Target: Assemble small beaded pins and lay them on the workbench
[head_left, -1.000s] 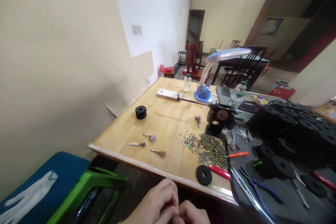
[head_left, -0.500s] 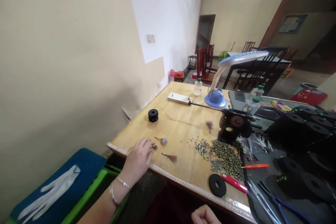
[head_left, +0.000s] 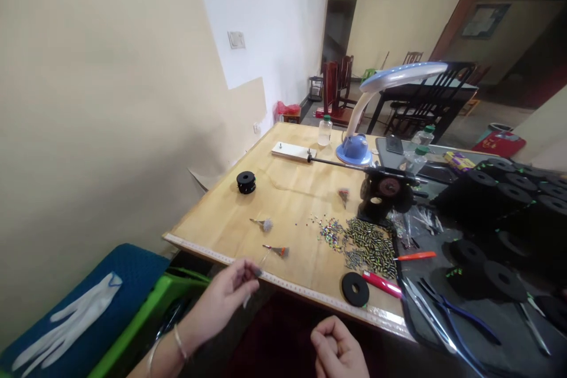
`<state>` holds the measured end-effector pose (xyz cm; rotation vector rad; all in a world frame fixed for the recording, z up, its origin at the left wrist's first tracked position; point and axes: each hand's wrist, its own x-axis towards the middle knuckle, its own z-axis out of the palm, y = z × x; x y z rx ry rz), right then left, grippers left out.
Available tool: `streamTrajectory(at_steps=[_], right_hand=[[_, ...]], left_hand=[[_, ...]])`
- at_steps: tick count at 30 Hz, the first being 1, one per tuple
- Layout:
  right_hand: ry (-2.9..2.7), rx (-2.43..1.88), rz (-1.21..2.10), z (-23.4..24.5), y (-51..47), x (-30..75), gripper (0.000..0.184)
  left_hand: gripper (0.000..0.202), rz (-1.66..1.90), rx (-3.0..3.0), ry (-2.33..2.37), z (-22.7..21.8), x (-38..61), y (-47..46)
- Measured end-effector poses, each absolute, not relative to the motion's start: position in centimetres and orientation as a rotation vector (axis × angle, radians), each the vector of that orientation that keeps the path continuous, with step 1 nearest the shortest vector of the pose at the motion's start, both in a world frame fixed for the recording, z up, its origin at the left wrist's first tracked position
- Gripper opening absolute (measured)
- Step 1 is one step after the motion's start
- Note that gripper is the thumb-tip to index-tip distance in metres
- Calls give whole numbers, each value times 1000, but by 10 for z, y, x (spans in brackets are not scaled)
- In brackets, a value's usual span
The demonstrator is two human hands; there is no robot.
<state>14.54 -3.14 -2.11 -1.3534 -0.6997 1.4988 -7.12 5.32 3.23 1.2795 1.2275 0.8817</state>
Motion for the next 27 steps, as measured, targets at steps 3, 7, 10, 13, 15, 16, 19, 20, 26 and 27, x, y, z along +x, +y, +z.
streamTrajectory(at_steps=[3, 7, 10, 13, 15, 16, 19, 20, 26, 27], right_hand=[[-750, -1360, 1549, -15, -31, 143, 54], [-759, -1417, 1599, -14, -32, 143, 48], [-745, -1446, 1599, -15, -34, 144, 46], [-751, -1454, 1586, -15, -35, 145, 45], [-758, -1450, 1590, -16, -35, 145, 45], [-762, -1447, 1594, -16, -35, 144, 45], [-768, -1433, 1602, -15, -34, 143, 45], [-769, -1426, 1604, -14, -34, 142, 44], [-744, -1407, 1607, -13, -33, 142, 45], [-736, -1408, 1607, -14, -33, 142, 47]], left_hand=[[27, 678, 1004, 1080, 18, -44, 21], [29, 582, 800, 1049, 2, -16, -1], [29, 549, 782, 1016, -2, -7, -4], [28, 544, 818, 1006, -4, -3, -5], [27, 545, 853, 1006, -5, -2, -5], [27, 546, 870, 1008, -6, -1, -5], [28, 545, 910, 1016, -8, 0, -7], [29, 545, 920, 1014, -9, 0, -7], [31, 537, 878, 967, -9, 3, -7], [31, 539, 848, 960, -10, 3, -8]])
